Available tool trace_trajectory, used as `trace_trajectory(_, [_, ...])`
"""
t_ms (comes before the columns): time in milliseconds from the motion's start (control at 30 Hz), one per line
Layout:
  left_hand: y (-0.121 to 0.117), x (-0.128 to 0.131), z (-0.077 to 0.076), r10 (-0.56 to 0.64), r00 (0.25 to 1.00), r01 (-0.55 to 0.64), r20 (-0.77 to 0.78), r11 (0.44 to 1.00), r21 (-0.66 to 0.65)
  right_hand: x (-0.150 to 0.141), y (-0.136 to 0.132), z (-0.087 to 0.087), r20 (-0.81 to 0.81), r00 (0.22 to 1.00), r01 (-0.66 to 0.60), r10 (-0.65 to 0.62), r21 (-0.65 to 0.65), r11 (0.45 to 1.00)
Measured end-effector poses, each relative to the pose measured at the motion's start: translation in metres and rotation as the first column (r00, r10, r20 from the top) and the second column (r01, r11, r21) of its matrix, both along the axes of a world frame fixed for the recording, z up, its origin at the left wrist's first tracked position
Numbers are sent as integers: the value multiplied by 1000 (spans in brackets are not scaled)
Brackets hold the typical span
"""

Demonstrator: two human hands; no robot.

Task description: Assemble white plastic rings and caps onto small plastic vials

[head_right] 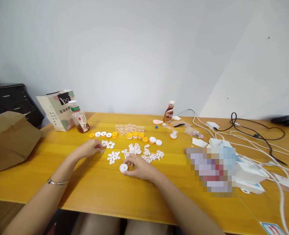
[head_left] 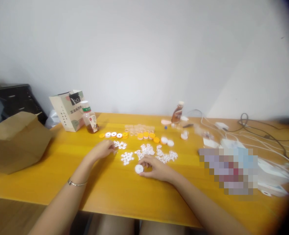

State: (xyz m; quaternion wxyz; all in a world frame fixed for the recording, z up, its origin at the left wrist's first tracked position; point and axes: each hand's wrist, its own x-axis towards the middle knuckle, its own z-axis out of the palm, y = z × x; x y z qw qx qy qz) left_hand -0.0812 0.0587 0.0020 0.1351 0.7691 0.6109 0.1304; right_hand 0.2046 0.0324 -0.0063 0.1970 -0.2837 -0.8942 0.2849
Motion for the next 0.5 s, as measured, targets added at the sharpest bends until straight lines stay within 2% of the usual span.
trace_trajectory(100, [1,2,-1,-7,999,6,34,1000,22,0,1,-1,-2,1000,5,-5,3,1000])
trace_trajectory(333, [5,6,-7,-16,998,18,68,1000,-23,-1,3,-3,-2,1000,9,-9,10,1000])
trace_trajectory(500, [3,7,-5,-19,996,20,85,1000,-3,-1,2,-3,-2,1000,9,-9,9,1000])
